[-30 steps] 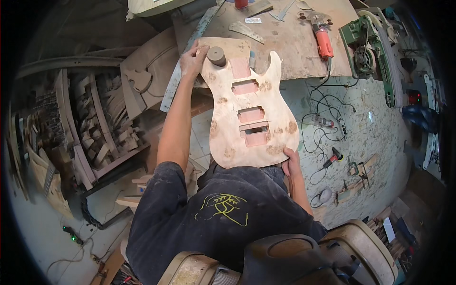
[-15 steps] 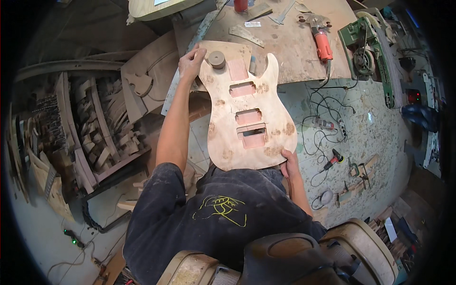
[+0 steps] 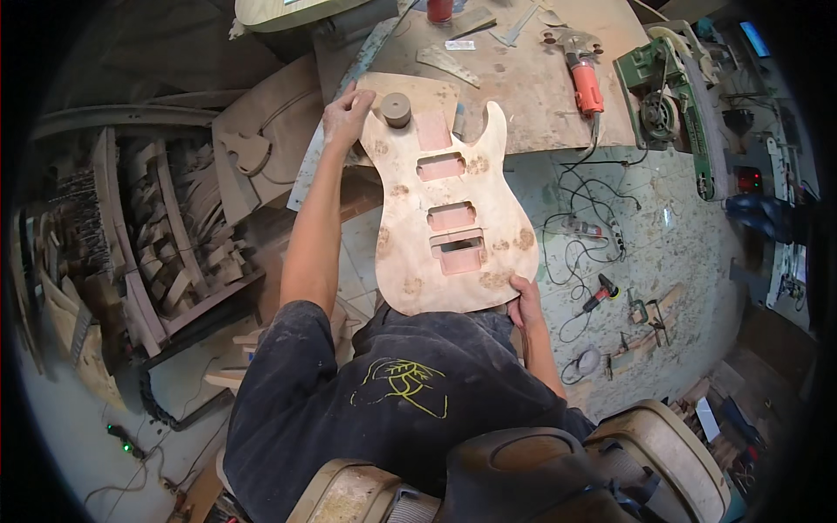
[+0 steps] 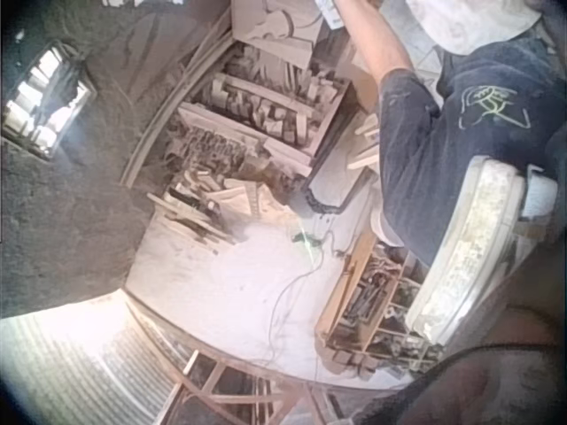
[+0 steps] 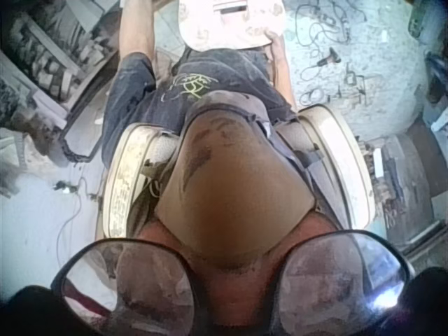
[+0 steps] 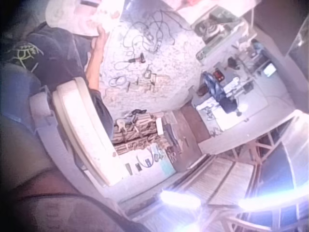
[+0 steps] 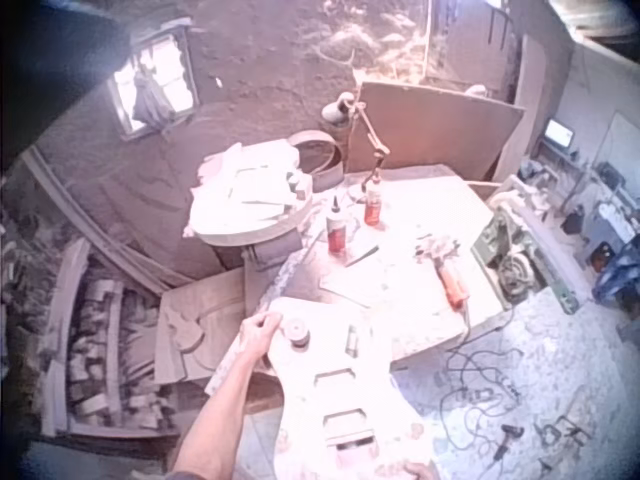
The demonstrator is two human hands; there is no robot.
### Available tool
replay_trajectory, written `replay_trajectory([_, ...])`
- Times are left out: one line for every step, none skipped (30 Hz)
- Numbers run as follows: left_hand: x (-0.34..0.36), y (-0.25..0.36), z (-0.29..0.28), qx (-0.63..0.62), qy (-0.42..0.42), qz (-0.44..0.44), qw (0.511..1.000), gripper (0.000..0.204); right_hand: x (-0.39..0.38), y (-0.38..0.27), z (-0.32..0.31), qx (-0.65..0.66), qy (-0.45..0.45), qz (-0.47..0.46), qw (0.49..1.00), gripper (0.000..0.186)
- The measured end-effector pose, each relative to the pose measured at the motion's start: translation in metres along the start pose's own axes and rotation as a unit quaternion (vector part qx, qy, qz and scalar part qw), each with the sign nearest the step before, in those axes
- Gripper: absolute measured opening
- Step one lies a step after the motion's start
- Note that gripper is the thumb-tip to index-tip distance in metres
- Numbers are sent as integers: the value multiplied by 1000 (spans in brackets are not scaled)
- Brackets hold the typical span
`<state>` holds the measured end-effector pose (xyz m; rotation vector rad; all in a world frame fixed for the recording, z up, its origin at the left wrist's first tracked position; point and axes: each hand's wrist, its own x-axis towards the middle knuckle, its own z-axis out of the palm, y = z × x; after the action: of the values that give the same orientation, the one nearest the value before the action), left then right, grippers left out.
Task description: The person holds a wooden guitar body and sands the edges using a rotating sanding drum on a workbench, then uses a handheld power sander to sand the front surface of the guitar body.
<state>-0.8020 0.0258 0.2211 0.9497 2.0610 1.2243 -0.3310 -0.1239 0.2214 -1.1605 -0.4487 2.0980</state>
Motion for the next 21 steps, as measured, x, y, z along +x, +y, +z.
replay_trajectory([-1, 1, -1, -1, 0, -1, 1000, 44, 0, -1, 0, -2, 0, 0, 1000, 72])
replay_trajectory([-2, 1, -1, 7, 7, -3, 1000, 44, 0, -2, -1, -5, 1, 12, 1000, 75])
replay_trajectory([-3, 2, -1, 15, 13, -3, 1000, 44, 0, -4, 2, -8, 1, 22, 1000, 77])
replay_trajectory([-5, 2, -1, 13, 14, -2, 1000, 44, -2, -6, 5, -9, 0, 21, 1000, 77])
replay_trajectory([-6, 3, -1, 2, 14, 0, 1000, 44, -4, -8, 8, -7, -3, 16, 1000, 78])
replay_trajectory([-8, 2, -2, -9, 14, 1, 1000, 45, -5, -10, 10, -7, -7, 13, 1000, 78])
replay_trajectory([-9, 1, -3, -10, 16, 0, 1000, 45, -4, -10, 9, -9, -7, 14, 1000, 78])
replay_trajectory([-10, 0, -4, -8, 20, 1, 1000, 45, -4, -10, 7, -9, -10, 19, 1000, 78])
replay_trajectory([-12, 1, -5, -6, 24, 3, 1000, 46, -4, -10, 6, -8, -12, 24, 1000, 78])
replay_trajectory([-14, 1, -5, -7, 25, 2, 1000, 46, -4, -10, 4, -11, -12, 25, 1000, 78])
replay_trajectory([-15, 2, -6, 0, 28, -2, 1000, 47, -3, -10, 3, -12, -12, 21, 1000, 78])
replay_trajectory([-16, 1, -7, 8, 31, -5, 999, 48, -3, -10, 4, -14, -12, 17, 1000, 77])
replay_trajectory([-17, 0, -7, 6, 33, -5, 999, 48, -3, -11, 4, -16, -13, 17, 1000, 77])
replay_trajectory([-19, -1, -9, 1, 35, -8, 999, 50, -3, -12, 5, -19, -15, 12, 1000, 75])
replay_trajectory([-20, -5, -10, -5, 38, -10, 999, 52, -3, -13, 6, -23, -17, 8, 1000, 73])
replay_trajectory([-20, -8, -11, -6, 40, -10, 999, 52, -3, -14, 5, -25, -19, 7, 999, 73])
replay_trajectory([-20, -11, -12, -4, 47, -7, 999, 53, -2, -16, 5, -36, -18, 11, 999, 71])
replay_trajectory([-19, -15, -13, -1, 53, -4, 999, 55, -2, -17, 4, -47, -17, 16, 999, 69])
replay_trajectory([-20, -20, -15, -3, 57, -4, 998, 55, -1, -18, 5, -49, -20, 16, 998, 69])
replay_trajectory([-20, -24, -17, 4, 66, -4, 998, 55, 0, -19, 5, -54, -22, 17, 998, 69])
replay_trajectory([-20, -25, -17, 9, 72, -4, 997, 56, 1, -20, 4, -59, -22, 18, 998, 68])
